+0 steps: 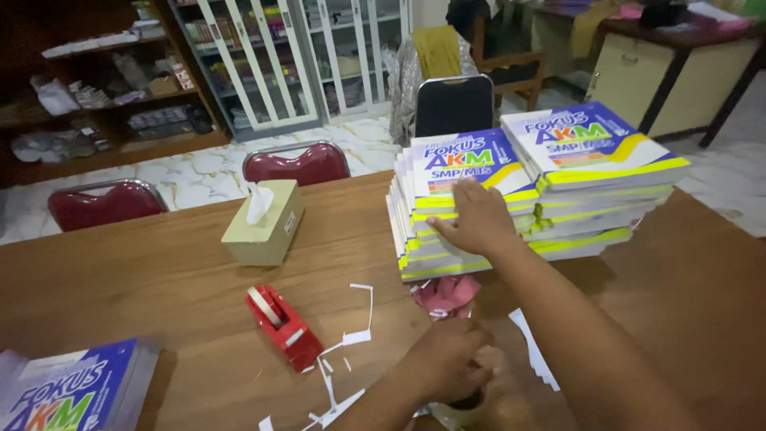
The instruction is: Labeling library books with identifying strips and barcode labels using tape and scissors.
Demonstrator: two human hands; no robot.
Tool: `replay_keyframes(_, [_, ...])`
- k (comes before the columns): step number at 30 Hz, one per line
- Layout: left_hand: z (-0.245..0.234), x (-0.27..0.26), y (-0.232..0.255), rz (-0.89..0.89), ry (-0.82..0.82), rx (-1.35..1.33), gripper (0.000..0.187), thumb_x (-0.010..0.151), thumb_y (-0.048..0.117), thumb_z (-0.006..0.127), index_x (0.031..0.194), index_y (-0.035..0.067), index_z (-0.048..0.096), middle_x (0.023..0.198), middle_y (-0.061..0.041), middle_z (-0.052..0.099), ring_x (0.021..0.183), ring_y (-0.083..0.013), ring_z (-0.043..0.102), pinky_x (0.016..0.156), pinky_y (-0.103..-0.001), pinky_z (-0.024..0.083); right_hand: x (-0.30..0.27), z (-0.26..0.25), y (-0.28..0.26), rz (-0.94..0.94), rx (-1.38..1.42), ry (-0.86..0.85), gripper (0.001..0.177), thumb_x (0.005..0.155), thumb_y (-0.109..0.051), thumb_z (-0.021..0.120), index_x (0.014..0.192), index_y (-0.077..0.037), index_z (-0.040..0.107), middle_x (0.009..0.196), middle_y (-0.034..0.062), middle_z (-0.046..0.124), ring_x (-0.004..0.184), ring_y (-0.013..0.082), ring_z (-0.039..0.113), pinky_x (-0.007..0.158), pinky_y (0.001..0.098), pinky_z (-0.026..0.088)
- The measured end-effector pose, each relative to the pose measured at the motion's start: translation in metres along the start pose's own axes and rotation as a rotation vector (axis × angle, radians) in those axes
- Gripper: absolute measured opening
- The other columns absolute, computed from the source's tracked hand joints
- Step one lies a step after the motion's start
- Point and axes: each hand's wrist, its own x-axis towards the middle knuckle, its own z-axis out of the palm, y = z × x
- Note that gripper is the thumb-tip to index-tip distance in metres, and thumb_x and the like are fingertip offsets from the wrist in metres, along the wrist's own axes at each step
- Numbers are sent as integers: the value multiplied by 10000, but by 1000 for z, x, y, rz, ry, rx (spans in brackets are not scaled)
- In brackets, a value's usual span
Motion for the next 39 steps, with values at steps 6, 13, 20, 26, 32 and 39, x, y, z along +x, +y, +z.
replay_keyframes(6, [-14,-30,-3,-21,-55,3,203,887,228,695,994,56,693,983,-146,678,885,-355,628,810,-424,509,-49,-25,-29,-246,-38,287,277,851,-148,598,1090,-11,633,1143,181,711,1065,339,672,909,436,515])
replay_keyframes(13, [-52,-51,41,-800,176,-302,268,871,307,714,1027,93,758,892,-34,751,776,-134,657,720,-270,554,-119,-137,-35,-232,117,48,502,827,-100,647,1326,-156,658,1105,82,679,947,305,648,818,413,526])
replay_keyframes(20, [-90,-170,41,-668,427,-1631,1066,871,834,262,1452,-32,480,1358,-274,587,1206,-402,588,1028,-584,436,-264,-252,-76,-769,231,319,385,859,-225,692,1244,-219,694,1315,91,683,1153,217,691,1078,554,457])
replay_keyframes(26, [-57,-313,108,-1114,443,-1290,543,909,186,637,1422,20,574,1106,-188,711,846,-227,649,711,-359,531,-404,-203,-121,-776,383,79,378,962,-363,579,1285,-197,684,1319,78,696,1260,294,634,996,525,470])
replay_keyframes(32, [-58,-341,154,-1334,521,-953,295,968,41,653,1233,-89,664,912,-240,758,651,-244,693,583,-354,592,-441,-122,-159,-374,395,-191,433,840,-280,729,1269,-260,681,1214,112,671,1076,285,637,844,415,535])
replay_keyframes(39, [-55,-346,116,-1074,442,40,334,882,209,714,1205,120,720,1032,-49,790,888,-184,751,799,-321,581,-395,-135,-191,-10,650,-328,443,829,-157,701,1264,-79,671,1288,74,712,1126,238,687,932,336,550])
